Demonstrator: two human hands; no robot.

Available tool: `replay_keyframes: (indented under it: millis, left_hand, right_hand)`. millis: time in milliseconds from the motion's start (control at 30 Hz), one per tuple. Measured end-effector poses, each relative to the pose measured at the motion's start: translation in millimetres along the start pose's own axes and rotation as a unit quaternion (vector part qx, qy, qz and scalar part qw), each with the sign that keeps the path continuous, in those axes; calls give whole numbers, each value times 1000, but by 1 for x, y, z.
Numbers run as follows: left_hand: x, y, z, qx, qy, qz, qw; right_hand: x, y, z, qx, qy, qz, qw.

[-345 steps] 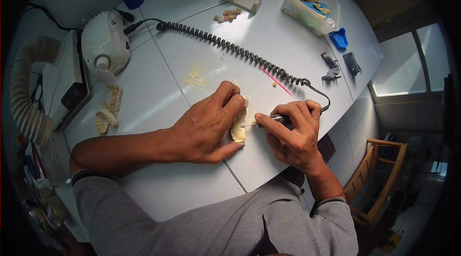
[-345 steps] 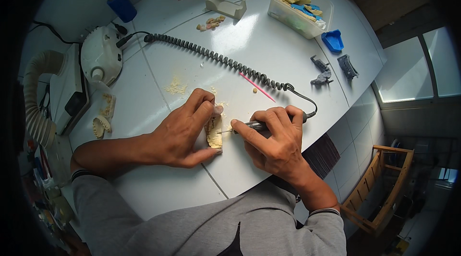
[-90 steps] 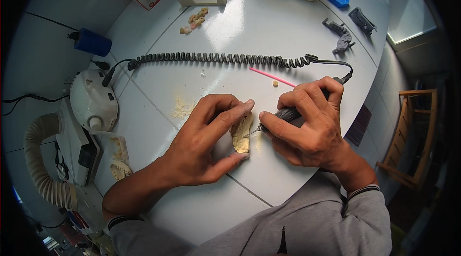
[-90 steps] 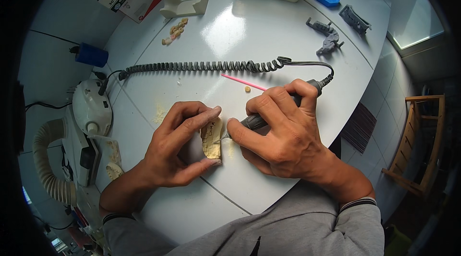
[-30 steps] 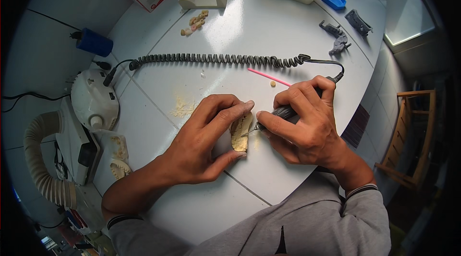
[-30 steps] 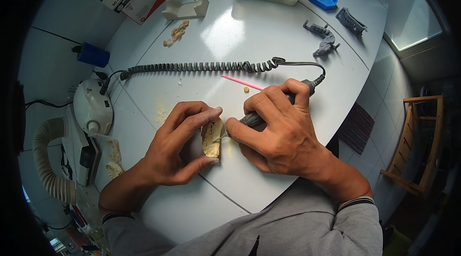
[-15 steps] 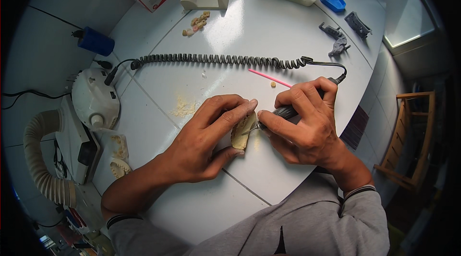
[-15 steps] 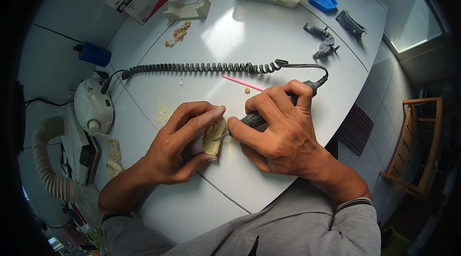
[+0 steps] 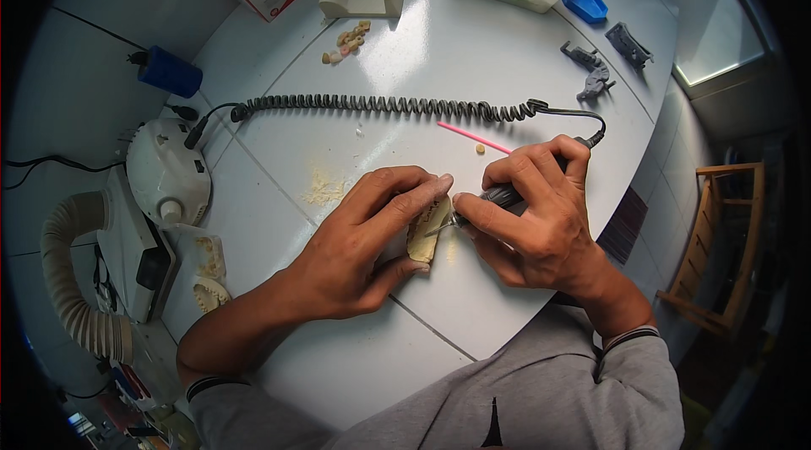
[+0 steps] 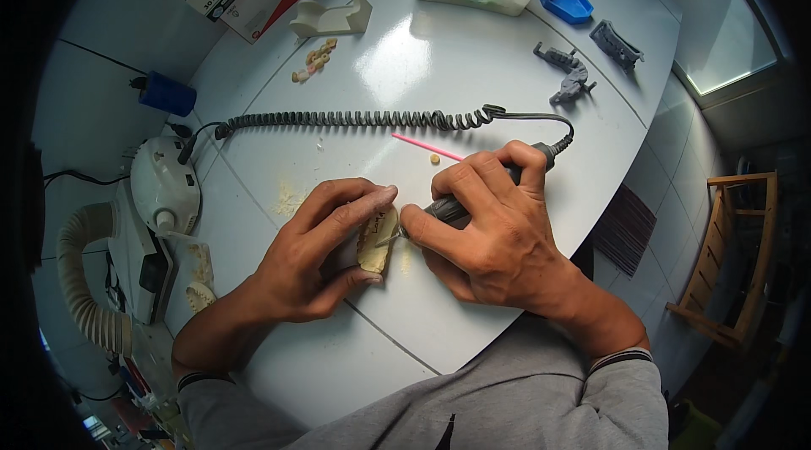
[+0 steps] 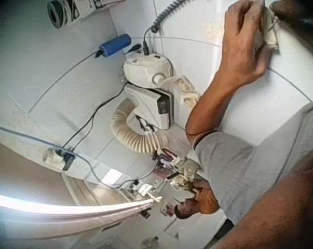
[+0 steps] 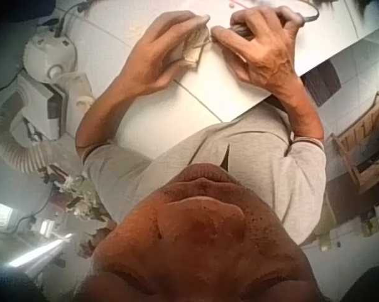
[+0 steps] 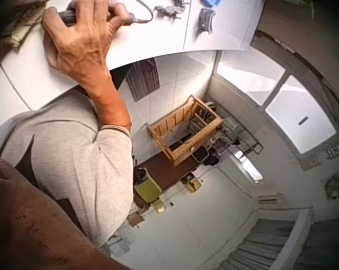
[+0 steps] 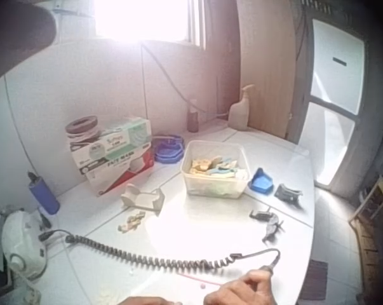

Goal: Trimming a yellow dental plaster model using a handheld dental drill.

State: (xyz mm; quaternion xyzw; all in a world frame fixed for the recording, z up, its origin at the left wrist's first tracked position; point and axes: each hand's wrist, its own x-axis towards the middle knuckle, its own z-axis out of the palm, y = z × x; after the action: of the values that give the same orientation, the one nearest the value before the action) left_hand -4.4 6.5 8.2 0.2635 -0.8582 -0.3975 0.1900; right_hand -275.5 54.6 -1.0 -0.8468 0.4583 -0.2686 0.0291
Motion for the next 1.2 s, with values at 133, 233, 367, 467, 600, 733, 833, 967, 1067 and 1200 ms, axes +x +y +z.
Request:
replay_keyframes:
  millis: [133,233,367,467,600,733,833,967,1067,1200]
  left_hand:
    - [0,0,-1,4,-3,2,1000]
    - [0,0,-1,7,2,6,1000]
    - [0,0,0,8,4,5,1000]
    - [0,0,-1,5,3,2,1000]
    - [0,0,-1,6,5,6,1000]
    - [0,-1,0,5,6,10,1000]
    - [0,-1,0,0,4,7,1000]
    - [0,-1,0,9,6,15,1000]
    - [0,-2,1,5,7,15,1000]
    - [0,-1,0,11,7,13,1000]
  right_hand:
    - [0,0,0,1,-6,1,1000]
    - [0,0,2,0,1,-1,1000]
    - [1,0,1,7,-2,-5,1000]
    - [1,0,1,-1,0,-2,1000]
    - [1,0,1,-1,-4,-3,1000]
    - [1,1,1,-1,-4,-4,1000]
    - [1,1,1,3,-7,-3,1000]
    - [1,1,1,-1,-3,1,1000]
    - [1,0,0,-2,-11,-3,1000]
    - [1,0,1,-5,-4,-1,1000]
